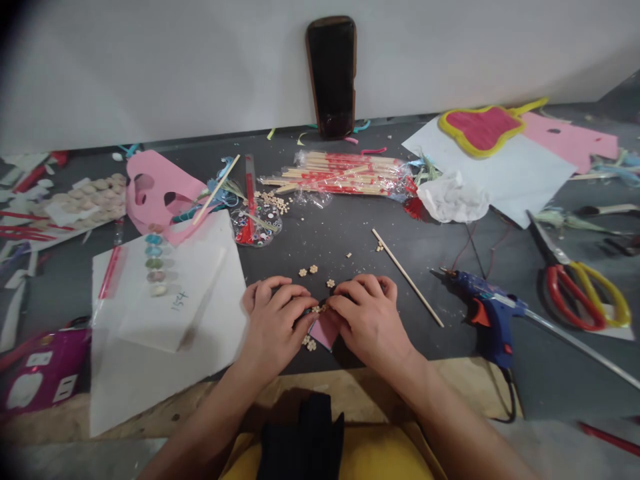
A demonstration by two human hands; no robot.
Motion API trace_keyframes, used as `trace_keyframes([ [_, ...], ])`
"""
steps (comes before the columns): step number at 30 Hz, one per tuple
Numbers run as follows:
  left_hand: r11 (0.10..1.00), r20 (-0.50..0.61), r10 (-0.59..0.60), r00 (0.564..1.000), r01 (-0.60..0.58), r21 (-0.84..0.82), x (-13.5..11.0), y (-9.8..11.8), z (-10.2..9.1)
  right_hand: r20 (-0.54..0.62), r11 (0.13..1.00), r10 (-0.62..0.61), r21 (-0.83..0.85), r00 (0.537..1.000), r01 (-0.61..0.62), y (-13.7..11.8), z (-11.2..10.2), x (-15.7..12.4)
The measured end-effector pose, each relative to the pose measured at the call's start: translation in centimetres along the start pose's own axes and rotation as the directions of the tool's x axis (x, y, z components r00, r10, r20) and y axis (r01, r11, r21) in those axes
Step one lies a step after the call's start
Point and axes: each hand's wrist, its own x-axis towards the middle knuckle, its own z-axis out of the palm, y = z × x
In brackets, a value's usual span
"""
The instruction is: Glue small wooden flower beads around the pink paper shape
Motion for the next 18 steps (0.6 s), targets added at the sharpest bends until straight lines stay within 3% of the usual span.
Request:
trace_keyframes([
  [7, 1.0, 0.03, 0.003, 1.0, -0.004, 0.01, -0.1, 0.2, -0.1, -0.009, 1.0, 0.002, -0.002, 1.0, -0.002, -0.1, 0.1, 0.0],
  [11, 0.999, -0.01, 0.018, 1.0, -0.017, 0.027, -0.1, 0.5, -0.7, -0.006, 1.0, 0.003, 0.001, 1.0, -0.003, -0.1, 0.0, -0.1],
  [18, 0.978, -0.051, 0.153, 0.987, -0.144, 0.154, -2.3, 0.8, -1.1, 0.003, 1.0, -0.003, -0.003, 1.0, 0.003, -0.2, -0.1, 0.0],
])
